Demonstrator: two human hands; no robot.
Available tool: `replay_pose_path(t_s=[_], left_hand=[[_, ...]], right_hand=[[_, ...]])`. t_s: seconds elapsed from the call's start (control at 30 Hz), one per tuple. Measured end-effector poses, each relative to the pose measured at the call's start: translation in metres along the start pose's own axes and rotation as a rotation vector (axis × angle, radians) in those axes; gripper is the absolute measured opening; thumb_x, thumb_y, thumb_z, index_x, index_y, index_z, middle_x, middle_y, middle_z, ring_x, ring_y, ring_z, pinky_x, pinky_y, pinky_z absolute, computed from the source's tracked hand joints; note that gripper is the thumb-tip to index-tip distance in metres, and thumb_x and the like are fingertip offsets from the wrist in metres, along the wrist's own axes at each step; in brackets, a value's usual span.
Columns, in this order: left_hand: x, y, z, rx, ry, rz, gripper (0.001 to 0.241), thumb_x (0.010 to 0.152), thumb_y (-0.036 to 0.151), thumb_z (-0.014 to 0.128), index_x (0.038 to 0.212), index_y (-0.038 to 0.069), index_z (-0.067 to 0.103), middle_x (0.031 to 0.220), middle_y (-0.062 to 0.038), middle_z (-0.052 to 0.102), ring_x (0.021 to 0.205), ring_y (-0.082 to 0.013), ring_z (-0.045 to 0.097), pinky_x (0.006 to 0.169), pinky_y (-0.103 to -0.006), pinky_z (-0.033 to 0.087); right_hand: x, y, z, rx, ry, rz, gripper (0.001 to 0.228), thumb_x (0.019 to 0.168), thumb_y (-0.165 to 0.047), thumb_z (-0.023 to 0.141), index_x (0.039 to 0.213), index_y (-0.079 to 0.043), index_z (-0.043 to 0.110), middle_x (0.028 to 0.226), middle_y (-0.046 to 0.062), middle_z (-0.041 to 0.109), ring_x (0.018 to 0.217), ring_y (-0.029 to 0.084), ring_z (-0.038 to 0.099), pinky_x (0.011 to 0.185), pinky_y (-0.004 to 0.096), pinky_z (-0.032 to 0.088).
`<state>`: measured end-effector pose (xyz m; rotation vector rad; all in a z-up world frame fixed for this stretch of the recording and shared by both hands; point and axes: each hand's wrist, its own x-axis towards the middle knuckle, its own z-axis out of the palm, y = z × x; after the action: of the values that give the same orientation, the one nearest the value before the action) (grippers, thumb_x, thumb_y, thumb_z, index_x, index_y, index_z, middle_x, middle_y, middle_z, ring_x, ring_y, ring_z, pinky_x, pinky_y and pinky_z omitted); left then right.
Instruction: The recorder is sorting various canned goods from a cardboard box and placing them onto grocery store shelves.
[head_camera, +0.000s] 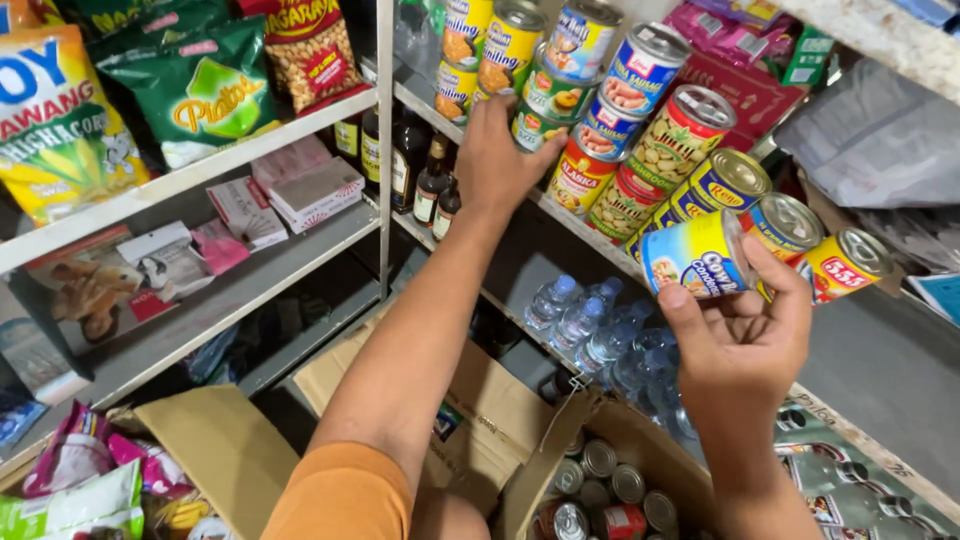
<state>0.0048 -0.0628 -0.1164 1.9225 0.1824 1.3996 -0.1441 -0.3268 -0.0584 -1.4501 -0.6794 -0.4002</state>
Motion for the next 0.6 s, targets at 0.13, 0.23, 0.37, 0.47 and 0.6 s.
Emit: replay_pose_path(t_s=[0.13, 0.23, 0.37, 0.47, 0.6], left_hand=[[-0.001, 0.000, 0.003, 0.023, 0.027, 0.019, 0.069, 0.069, 0.038, 0.093, 0.119, 0.003, 0.061, 0.113, -0.016, 0.064, 0.108, -0.0375, 0.063, 0.093, -0.0468, 0.054], [-0.005, -0.005, 0.007, 0.036, 0.031, 0.023, 0.069, 0.067, 0.037, 0.092, 0.118, 0.002, 0.062, 0.111, -0.017, 0.064, 0.107, -0.0384, 0.063, 0.093, -0.0484, 0.054], [-0.008, -0.007, 0.012, 0.043, 0.060, 0.035, 0.069, 0.066, 0.037, 0.091, 0.118, 0.002, 0.061, 0.111, -0.017, 0.064, 0.107, -0.0380, 0.063, 0.093, -0.0490, 0.054], [-0.007, -0.008, 0.012, 0.057, 0.089, 0.045, 0.068, 0.065, 0.036, 0.090, 0.117, 0.002, 0.061, 0.111, -0.017, 0.063, 0.107, -0.0379, 0.063, 0.093, -0.0493, 0.053], [-0.007, -0.007, 0.011, 0.050, 0.088, 0.054, 0.067, 0.065, 0.035, 0.088, 0.116, 0.002, 0.061, 0.110, -0.016, 0.063, 0.107, -0.0374, 0.062, 0.093, -0.0497, 0.053]], right_hand=[[-0.001, 0.003, -0.004, 0.000, -0.010, 0.001, 0.061, 0.101, 0.006, 0.072, 0.151, 0.002, 0.038, 0.135, 0.024, 0.062, 0.122, 0.023, 0.066, 0.114, 0.039, 0.056], [-0.006, 0.005, -0.007, -0.044, 0.008, 0.029, 0.061, 0.099, 0.007, 0.072, 0.150, 0.002, 0.038, 0.133, 0.024, 0.062, 0.121, 0.023, 0.066, 0.112, 0.039, 0.056], [-0.007, 0.003, -0.003, -0.017, -0.010, 0.011, 0.061, 0.100, 0.006, 0.072, 0.151, 0.002, 0.038, 0.136, 0.022, 0.061, 0.122, 0.023, 0.065, 0.114, 0.039, 0.056], [-0.007, 0.004, -0.002, -0.028, -0.014, 0.001, 0.061, 0.100, 0.006, 0.072, 0.150, 0.003, 0.038, 0.135, 0.022, 0.061, 0.122, 0.023, 0.066, 0.113, 0.039, 0.056], [-0.005, 0.003, -0.003, -0.033, -0.023, -0.011, 0.061, 0.100, 0.005, 0.073, 0.151, 0.003, 0.039, 0.135, 0.022, 0.061, 0.123, 0.022, 0.066, 0.115, 0.039, 0.056]])
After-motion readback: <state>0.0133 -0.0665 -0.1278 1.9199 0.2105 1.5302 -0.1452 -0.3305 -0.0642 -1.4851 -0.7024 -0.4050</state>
